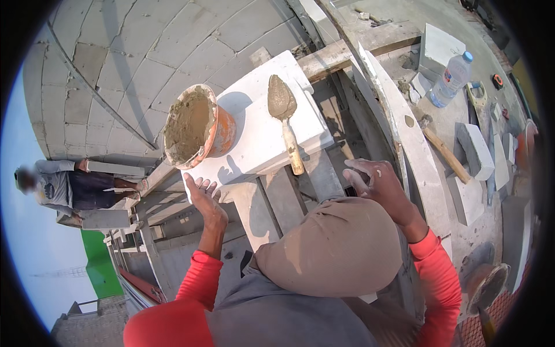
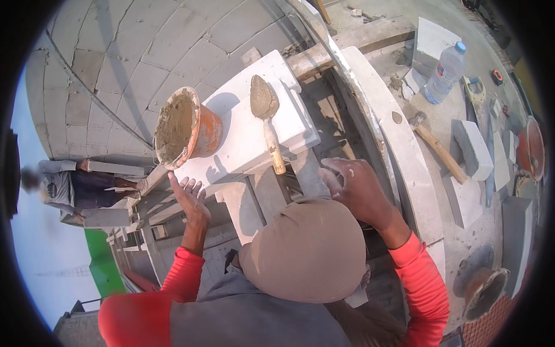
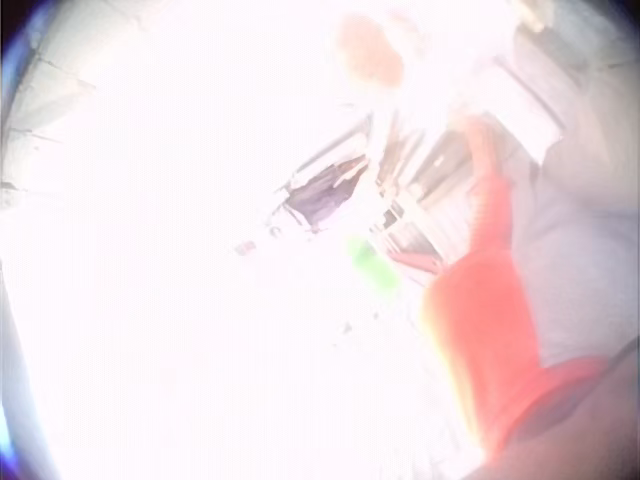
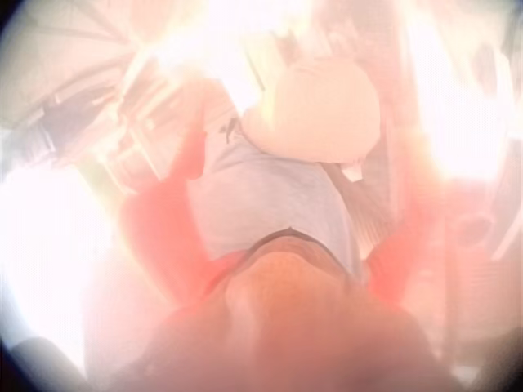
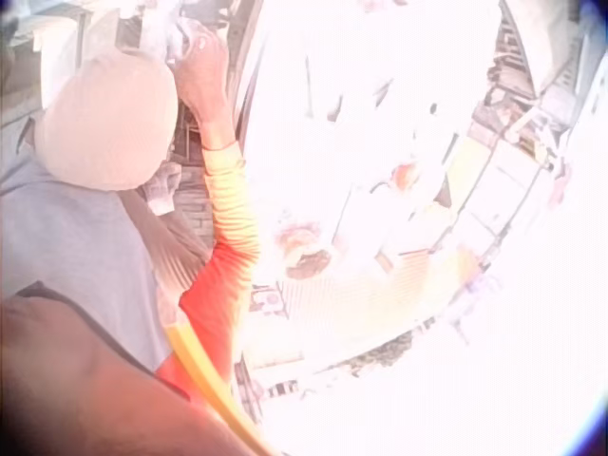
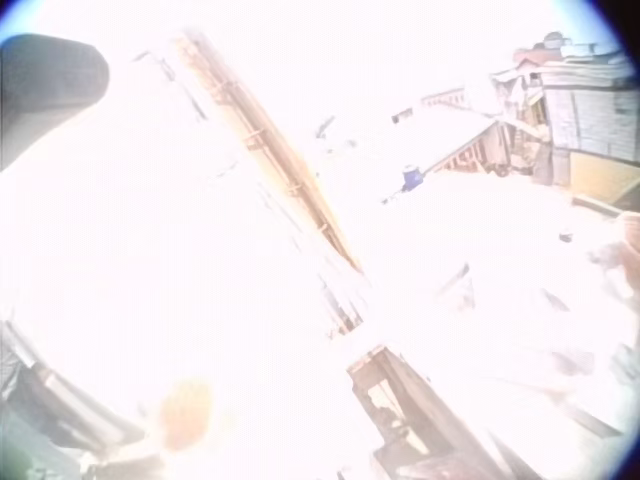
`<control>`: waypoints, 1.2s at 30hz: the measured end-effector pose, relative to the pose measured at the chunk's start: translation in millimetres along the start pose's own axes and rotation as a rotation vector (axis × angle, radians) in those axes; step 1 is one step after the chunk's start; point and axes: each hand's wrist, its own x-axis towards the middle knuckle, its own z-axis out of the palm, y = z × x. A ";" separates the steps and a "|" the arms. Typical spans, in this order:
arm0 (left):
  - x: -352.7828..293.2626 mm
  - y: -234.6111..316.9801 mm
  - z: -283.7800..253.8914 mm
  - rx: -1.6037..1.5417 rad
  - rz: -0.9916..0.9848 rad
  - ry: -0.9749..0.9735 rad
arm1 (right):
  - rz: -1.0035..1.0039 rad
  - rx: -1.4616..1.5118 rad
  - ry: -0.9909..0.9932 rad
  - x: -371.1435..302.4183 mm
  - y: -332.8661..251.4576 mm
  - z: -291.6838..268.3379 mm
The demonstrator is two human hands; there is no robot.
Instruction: The person scoops mortar from a bucket with a trowel and spreads it onto a white block on a rooftop. They then measure the block with a tape measure and mark it with a pencil before placing the block into a wall opening.
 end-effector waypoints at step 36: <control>-182.6 250.4 85.0 -0.330 0.818 -1.172 | -0.133 -0.897 0.853 -137.3 -296.1 -194.0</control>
